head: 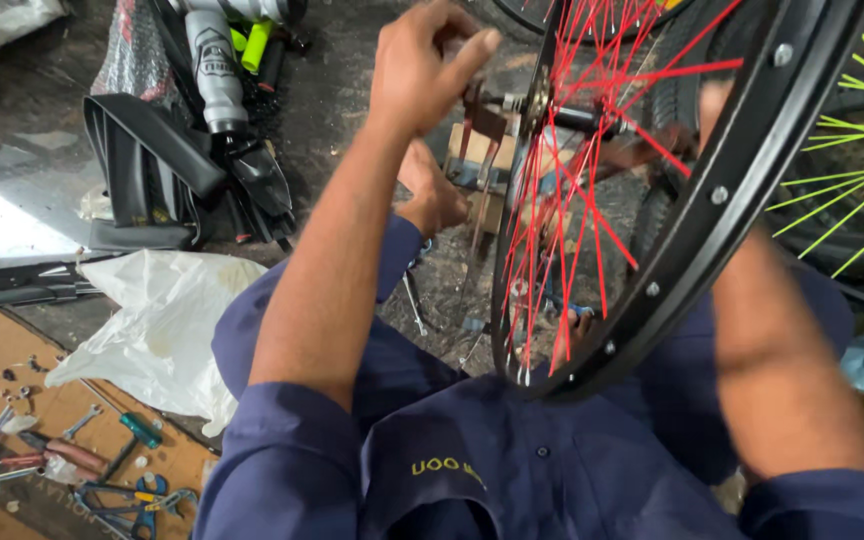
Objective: The person tightens spokes on a bicycle wheel by hand and with a small wrench while the wheel is mounted on a truing stand. They rotate the wheel and adjust different spokes one at a time before removing the wheel from the stand.
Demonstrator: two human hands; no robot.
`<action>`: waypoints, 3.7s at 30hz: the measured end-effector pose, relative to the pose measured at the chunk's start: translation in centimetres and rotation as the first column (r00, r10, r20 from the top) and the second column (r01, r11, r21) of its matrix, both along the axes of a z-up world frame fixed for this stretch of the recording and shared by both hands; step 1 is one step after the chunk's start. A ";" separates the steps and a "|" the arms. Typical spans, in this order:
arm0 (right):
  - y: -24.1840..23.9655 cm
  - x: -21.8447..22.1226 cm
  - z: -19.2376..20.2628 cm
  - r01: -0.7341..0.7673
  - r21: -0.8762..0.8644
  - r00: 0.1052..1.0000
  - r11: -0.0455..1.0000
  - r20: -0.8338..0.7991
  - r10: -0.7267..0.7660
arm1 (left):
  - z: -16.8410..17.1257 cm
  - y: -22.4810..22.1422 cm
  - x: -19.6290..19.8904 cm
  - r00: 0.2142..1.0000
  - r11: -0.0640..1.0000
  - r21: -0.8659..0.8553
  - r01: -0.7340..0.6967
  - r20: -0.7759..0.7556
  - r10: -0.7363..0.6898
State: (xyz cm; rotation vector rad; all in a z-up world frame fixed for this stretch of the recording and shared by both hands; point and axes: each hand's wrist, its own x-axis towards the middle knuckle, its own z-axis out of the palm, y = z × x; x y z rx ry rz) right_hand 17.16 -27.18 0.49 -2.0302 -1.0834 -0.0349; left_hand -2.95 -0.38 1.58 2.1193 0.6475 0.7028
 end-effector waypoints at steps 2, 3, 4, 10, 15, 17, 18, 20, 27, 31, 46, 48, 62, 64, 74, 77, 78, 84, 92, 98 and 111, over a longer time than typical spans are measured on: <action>-1.2 -3.1 -1.1 -0.065 0.133 0.943 0.989 0.332 0.017 | -0.6 -0.5 -0.7 0.927 0.990 0.118 0.072 0.359 -0.110; -1.5 -3.3 -1.3 -0.067 0.125 0.950 0.990 0.310 0.026 | -1.2 -1.0 -0.9 0.934 0.988 0.145 0.043 0.344 -0.091; -1.4 -2.6 -1.4 -0.062 0.095 0.970 0.994 0.238 0.038 | -1.7 -1.4 -1.1 0.941 0.985 0.173 0.015 0.330 -0.072; 1.0 1.9 1.1 0.003 -0.045 0.996 0.999 -0.088 -0.007 | -0.9 1.4 2.9 0.952 0.995 0.042 -0.089 -0.291 0.097; -1.0 -2.5 -0.9 -0.093 0.138 0.944 0.986 0.327 0.044 | -1.6 -1.4 -0.4 0.954 0.996 0.071 -0.058 0.297 0.034; 0.4 0.7 -0.2 -0.048 0.033 0.997 0.998 0.068 0.045 | -1.9 -0.8 0.3 0.964 0.989 0.137 -0.057 0.266 0.019; 1.0 2.4 0.7 -0.015 -0.036 0.998 0.999 -0.066 0.012 | -1.3 0.7 2.3 0.994 0.992 0.121 -0.048 -0.087 0.059; 1.5 3.3 1.3 -0.011 -0.116 0.976 0.993 -0.218 -0.015 | -1.3 0.9 2.6 0.892 0.994 0.093 -0.054 -0.443 0.090; -0.6 -2.2 -1.0 -0.088 0.097 0.972 0.991 0.225 0.064 | -2.5 -1.3 0.1 0.973 0.983 0.178 -0.049 0.232 0.006; 1.8 2.9 1.4 -0.016 -0.106 0.977 0.994 -0.215 -0.007 | -1.8 1.4 3.5 0.950 0.961 0.277 0.000 -0.300 0.087; -0.6 -1.7 -0.6 -0.067 0.092 0.976 0.994 0.215 0.046 | -0.8 -0.6 0.4 0.966 0.984 0.179 0.000 0.254 -0.047; -0.8 -2.4 -1.4 -0.084 0.116 0.952 0.990 0.303 0.045 | -1.2 -2.0 -1.2 0.937 0.982 0.189 0.004 0.342 -0.070; -2.5 -0.8 -0.2 0.105 0.066 0.994 0.992 -0.032 -0.103 | -0.5 -1.3 -0.4 0.936 0.957 0.290 0.008 0.335 -0.109; -2.0 1.0 0.9 0.158 -0.024 0.845 0.987 -0.513 -0.148 | 0.6 0.1 2.0 0.918 0.999 0.043 -0.026 -0.395 0.041; -2.1 -0.5 0.9 0.133 -0.056 0.975 0.989 -0.174 -0.141 | -1.1 -0.4 0.1 0.976 0.989 0.142 0.037 0.207 -0.066; -2.1 0.5 1.2 0.071 -0.154 0.982 0.985 -0.165 -0.097 | -0.4 0.7 1.3 0.974 0.998 0.060 -0.011 -0.226 0.024; -2.3 -0.2 0.8 0.099 -0.093 0.991 0.991 -0.083 -0.107 | -0.2 0.6 1.2 0.983 0.999 0.032 -0.012 -0.182 0.018; -2.2 -1.8 -0.4 0.065 0.061 0.996 0.996 0.050 -0.068 | -1.0 -0.5 -0.1 0.995 0.999 -0.014 -0.043 -0.090 0.042; -1.0 -2.2 -0.4 -0.089 0.090 0.993 0.992 0.083 0.081 | -1.6 -0.1 0.4 0.984 0.988 0.049 -0.146 -0.096 0.150; -1.0 -0.9 -0.1 0.001 -0.089 0.974 0.996 -0.228 -0.021 | -1.4 -1.1 -0.2 0.985 0.989 0.052 -0.137 -0.094 0.142; -0.8 1.3 2.3 0.081 -0.249 0.983 0.965 -0.138 -0.118 | 0.6 -1.5 0.6 0.942 0.991 0.022 -0.135 -0.306 0.135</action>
